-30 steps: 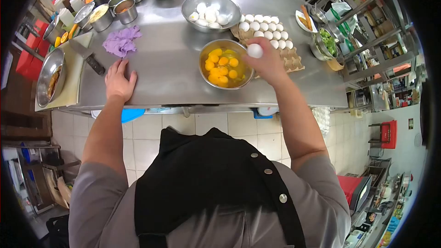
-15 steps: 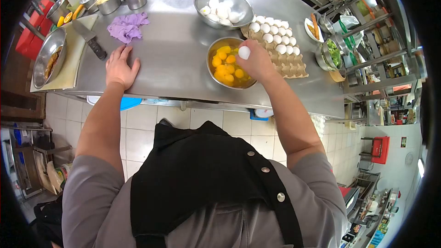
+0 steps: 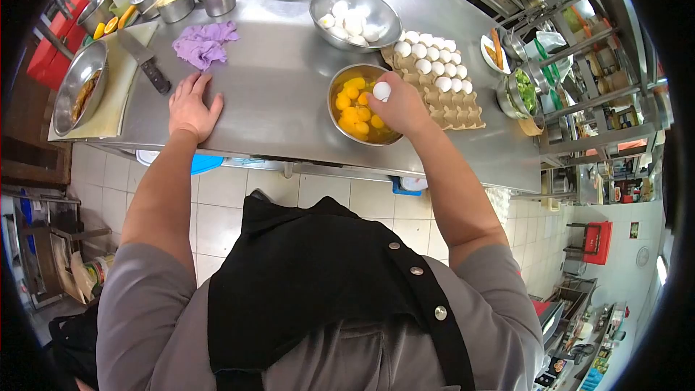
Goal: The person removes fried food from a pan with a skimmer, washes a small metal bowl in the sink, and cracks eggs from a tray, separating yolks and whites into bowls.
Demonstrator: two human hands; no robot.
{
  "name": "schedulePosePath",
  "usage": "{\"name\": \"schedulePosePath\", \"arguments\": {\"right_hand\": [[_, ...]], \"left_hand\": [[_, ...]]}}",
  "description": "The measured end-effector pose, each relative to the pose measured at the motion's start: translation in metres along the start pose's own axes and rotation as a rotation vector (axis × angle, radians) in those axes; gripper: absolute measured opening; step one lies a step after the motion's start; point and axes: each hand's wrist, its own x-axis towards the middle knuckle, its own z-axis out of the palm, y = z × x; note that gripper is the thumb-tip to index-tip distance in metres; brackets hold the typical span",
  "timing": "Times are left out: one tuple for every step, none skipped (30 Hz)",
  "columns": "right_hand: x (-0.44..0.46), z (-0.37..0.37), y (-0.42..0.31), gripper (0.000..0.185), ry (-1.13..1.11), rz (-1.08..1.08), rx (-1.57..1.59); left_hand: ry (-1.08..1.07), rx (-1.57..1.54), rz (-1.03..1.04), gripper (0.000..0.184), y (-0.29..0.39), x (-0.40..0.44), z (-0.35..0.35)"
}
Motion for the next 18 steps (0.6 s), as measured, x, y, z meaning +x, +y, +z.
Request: {"name": "schedulePosePath", "arguments": {"right_hand": [[0.000,-0.001,-0.002,0.038,-0.003,-0.001,0.003],[-0.001,-0.002,-0.003,0.038,-0.005,-0.002,0.006],[-0.001,-0.002,-0.004,0.038,-0.008,-0.003,0.009],[-0.001,-0.002,-0.004,0.040,-0.007,-0.004,0.007],[-0.001,-0.001,-0.004,0.042,-0.006,-0.005,0.005],[0.000,-0.001,-0.004,0.043,-0.005,-0.007,0.003],[0.000,-0.002,-0.005,0.045,0.004,-0.003,-0.019],[0.000,-0.004,-0.006,0.047,0.013,0.000,-0.041],[0.000,-0.006,-0.008,0.049,0.022,0.003,-0.063],[-0.001,-0.010,-0.011,0.051,0.029,-0.005,-0.064],[-0.003,-0.015,-0.013,0.052,0.036,-0.013,-0.065],[-0.004,-0.022,-0.017,0.053,0.044,-0.021,-0.066],[-0.005,-0.031,-0.023,0.052,0.075,-0.054,-0.059],[-0.007,-0.041,-0.030,0.051,0.104,-0.085,-0.051],[-0.010,-0.053,-0.038,0.049,0.133,-0.116,-0.044],[-0.015,-0.066,-0.048,0.047,0.176,-0.122,0.002],[-0.020,-0.081,-0.060,0.046,0.219,-0.129,0.048],[-0.023,-0.088,-0.065,0.044,0.262,-0.136,0.095]], "left_hand": [[0.000,-0.002,0.002,0.056,-0.001,0.000,0.000],[0.000,-0.004,0.005,0.056,-0.001,0.000,0.001],[0.005,-0.001,0.006,0.056,-0.002,0.000,0.002],[0.011,0.001,0.007,0.056,-0.002,0.000,0.003],[0.016,0.005,0.008,0.056,-0.002,0.000,0.003],[0.016,-0.002,0.015,0.056,-0.002,0.000,0.003],[0.017,-0.008,0.022,0.056,-0.002,0.000,0.002],[0.017,-0.015,0.028,0.055,-0.001,-0.001,0.001],[0.018,-0.016,0.027,0.055,-0.001,-0.001,0.000],[0.018,-0.016,0.026,0.055,-0.001,-0.001,-0.001],[0.019,-0.016,0.026,0.055,0.000,-0.001,-0.001],[0.019,-0.012,0.028,0.055,0.000,-0.001,0.000],[0.020,-0.008,0.030,0.055,-0.001,0.000,0.001],[0.019,-0.003,0.033,0.055,-0.002,0.000,0.002],[0.018,-0.002,0.030,0.055,-0.002,0.000,0.002],[0.018,-0.002,0.028,0.056,-0.002,0.000,0.002],[0.018,-0.001,0.026,0.056,-0.002,0.000,0.002],[0.017,-0.001,0.027,0.056,-0.001,0.000,0.002]]}}
